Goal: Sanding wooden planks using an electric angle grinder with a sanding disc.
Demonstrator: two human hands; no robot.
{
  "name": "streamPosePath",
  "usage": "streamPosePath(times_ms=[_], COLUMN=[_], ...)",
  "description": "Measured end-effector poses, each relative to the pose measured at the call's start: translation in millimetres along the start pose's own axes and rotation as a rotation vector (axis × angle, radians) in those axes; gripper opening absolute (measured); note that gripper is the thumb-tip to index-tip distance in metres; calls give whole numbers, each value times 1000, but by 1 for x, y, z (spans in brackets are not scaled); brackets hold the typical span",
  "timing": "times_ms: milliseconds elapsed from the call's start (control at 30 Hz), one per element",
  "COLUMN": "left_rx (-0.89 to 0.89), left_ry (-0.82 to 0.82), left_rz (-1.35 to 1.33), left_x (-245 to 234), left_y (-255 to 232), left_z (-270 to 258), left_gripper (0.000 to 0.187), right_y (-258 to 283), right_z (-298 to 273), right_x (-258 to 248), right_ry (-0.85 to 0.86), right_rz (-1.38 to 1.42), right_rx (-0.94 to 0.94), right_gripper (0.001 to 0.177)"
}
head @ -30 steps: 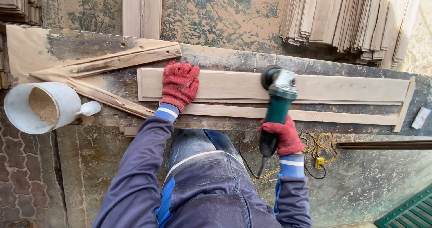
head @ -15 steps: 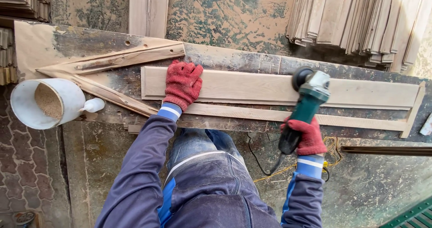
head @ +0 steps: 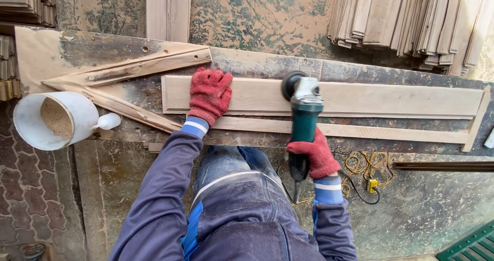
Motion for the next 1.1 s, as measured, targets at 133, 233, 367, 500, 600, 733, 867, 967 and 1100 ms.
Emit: streamPosePath(times_ms=[133,233,367,500,600,733,867,967,1100], left_rx=[-8,-15,-21,-12,-17,-6,9,-1,1], left_ry=[-11,-17,-23,-12,33,95,116,117,115], left_rz=[15,12,10,30,12,45,58,41,56], left_x=[4,6,8,9,1,4,1,-3,4], left_y=[2,3,4,4,2,5,5,3,7], left_z=[-2,-3,-3,-4,-1,-3,-2,1,-1], left_gripper=[21,22,23,23,20,23,21,21,23], right_y=[-10,-17,-20,-34,-28,-41,-52,-51,-47], right_z=[12,16,17,11,-10,-27,-30,-34,-34], right_x=[-56,-87,-107,-80,-35,2,22,21,-14], right_ry=[-107,-154,-204,-196,-168,-29,115,97,-62], right_rz=[109,188,228,180,122,29,-102,-77,51], right_rx=[-7,-32,-67,-106,-69,-6,3,27,56], right_gripper=[55,47,41,48,57,66,80,78,68])
Point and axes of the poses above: each hand's wrist, its own z-axis towards the middle knuckle, its own x-axis out of the palm, y = z × x, the point moved 2 cm from there along z, towards the middle knuckle, and after that the axes turned 8 degrees about -x, right-handed, at the moved point
